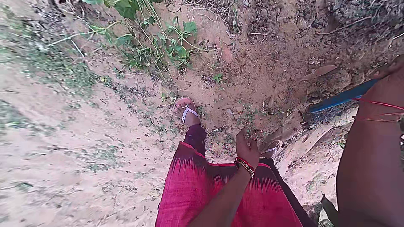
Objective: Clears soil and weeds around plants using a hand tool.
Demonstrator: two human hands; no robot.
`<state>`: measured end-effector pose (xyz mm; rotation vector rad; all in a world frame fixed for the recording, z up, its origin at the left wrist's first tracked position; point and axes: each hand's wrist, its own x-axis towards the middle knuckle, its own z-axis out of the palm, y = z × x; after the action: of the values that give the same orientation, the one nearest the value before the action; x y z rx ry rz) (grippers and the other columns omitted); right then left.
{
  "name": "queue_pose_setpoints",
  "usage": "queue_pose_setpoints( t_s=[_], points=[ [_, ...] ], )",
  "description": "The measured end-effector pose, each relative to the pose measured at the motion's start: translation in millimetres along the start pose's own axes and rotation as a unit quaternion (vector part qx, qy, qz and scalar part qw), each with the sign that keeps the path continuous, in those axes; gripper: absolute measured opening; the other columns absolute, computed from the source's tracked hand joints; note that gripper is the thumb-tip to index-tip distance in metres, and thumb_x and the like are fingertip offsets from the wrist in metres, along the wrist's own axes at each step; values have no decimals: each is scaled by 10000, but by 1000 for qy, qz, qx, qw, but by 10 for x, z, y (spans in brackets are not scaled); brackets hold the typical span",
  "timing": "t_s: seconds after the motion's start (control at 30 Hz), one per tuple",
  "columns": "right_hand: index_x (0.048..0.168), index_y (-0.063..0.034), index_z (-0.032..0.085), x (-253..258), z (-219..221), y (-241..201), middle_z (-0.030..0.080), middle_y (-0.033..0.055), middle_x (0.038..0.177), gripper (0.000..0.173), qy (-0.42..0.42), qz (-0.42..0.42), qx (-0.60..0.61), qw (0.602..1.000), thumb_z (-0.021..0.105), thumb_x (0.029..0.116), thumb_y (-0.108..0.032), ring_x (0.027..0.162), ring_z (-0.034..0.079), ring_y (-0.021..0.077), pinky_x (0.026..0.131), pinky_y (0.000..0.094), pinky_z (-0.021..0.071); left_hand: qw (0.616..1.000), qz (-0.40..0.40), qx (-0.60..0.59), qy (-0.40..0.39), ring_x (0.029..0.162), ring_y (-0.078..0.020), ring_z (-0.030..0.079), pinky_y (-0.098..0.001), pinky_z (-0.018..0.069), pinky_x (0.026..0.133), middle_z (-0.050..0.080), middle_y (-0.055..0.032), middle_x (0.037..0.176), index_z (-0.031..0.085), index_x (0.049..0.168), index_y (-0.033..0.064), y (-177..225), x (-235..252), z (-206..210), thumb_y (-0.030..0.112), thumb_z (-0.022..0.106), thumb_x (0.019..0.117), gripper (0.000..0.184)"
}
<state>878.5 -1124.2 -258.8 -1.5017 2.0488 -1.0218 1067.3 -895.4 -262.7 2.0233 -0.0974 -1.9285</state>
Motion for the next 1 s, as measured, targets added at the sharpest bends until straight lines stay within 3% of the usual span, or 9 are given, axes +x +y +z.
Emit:
queue_pose_setpoints(
  t_s=[0.1, 0.2, 0.23, 0.27, 0.37, 0.67, 0.77, 0.9, 1.0],
  points=[
    [1246, 22, 491, -441, 292, 441, 524, -8, 805, 359, -107, 163, -170, 966, 503, 1080, -296, 595, 543, 59, 620, 275, 543, 998, 4, -61, -9, 785, -79, 611, -219, 514, 670, 463, -274, 1451, 419, 1482, -86, 22, -27, 118, 2, 533, 993, 510],
    [1362, 112, 501, -1311, 409, 1391, 625, 328, 1138, 515, -241, 399, -318, 825, 532, 1083, -320, 983, 646, 411, 904, 569, 505, 997, -15, -67, -37, 780, -76, 605, -217, 513, 672, 452, -260, 1467, 406, 1496, -72, -106, -67, 246, 19, 541, 999, 524],
    [1421, 99, 476, -1439, 478, 1554, 609, 332, 1252, 531, -249, 452, -328, 791, 521, 1089, -313, 1096, 640, 413, 977, 557, 494, 997, -8, -60, -40, 791, -80, 609, -220, 514, 675, 451, -254, 1470, 396, 1503, -70, -134, 10, 266, 21, 536, 1001, 529],
    [1398, 86, 486, -1532, 547, 1650, 616, 293, 1182, 506, -253, 473, -319, 781, 511, 1093, -317, 1001, 642, 367, 909, 521, 514, 998, -6, -53, -24, 810, -87, 619, -223, 520, 691, 459, -257, 1463, 389, 1502, -77, -196, 103, 253, 14, 531, 1003, 527],
    [1292, 42, 525, -1598, 411, 1717, 600, 187, 910, 426, -286, 470, -285, 785, 510, 1089, -332, 710, 608, 278, 695, 474, 541, 999, -35, -39, 2, 860, -116, 632, -239, 528, 743, 450, -271, 1465, 364, 1511, -88, -446, 138, 324, 3, 519, 1008, 534],
    [1177, 71, 586, -866, 24, 880, 620, 256, 912, 348, -453, 297, -359, 760, 606, 1050, -253, 778, 617, 377, 733, 584, 487, 999, -20, -45, 20, 943, -156, 649, -271, 538, 830, 414, -279, 1501, 327, 1527, -77, -396, 264, 475, 4, 530, 1022, 550],
    [1198, 61, 571, -449, -681, 508, 598, 245, 859, 381, -413, 255, -393, 781, 635, 1045, -282, 715, 592, 366, 685, 588, 477, 999, -11, -31, 24, 889, -141, 640, -268, 533, 802, 418, -275, 1490, 347, 1517, -73, -461, 254, 553, 6, 533, 1021, 535],
    [1253, 17, 520, -255, -1775, 451, 474, 39, 782, 400, -212, 230, -373, 873, 591, 1044, -318, 576, 447, 93, 587, 325, 446, 1000, 8, -19, 21, 924, -159, 654, -282, 546, 828, 431, -280, 1480, 361, 1507, -78, -567, 245, 564, 13, 532, 1024, 520],
    [1321, 64, 475, -322, -2048, 794, 496, 10, 843, 430, -11, 218, -282, 934, 572, 1042, -248, 613, 484, 17, 622, 214, 477, 1000, 8, -2, 17, 928, -160, 644, -278, 534, 814, 438, -284, 1476, 359, 1513, -74, -617, 232, 559, 16, 537, 1018, 534]
  ],
)
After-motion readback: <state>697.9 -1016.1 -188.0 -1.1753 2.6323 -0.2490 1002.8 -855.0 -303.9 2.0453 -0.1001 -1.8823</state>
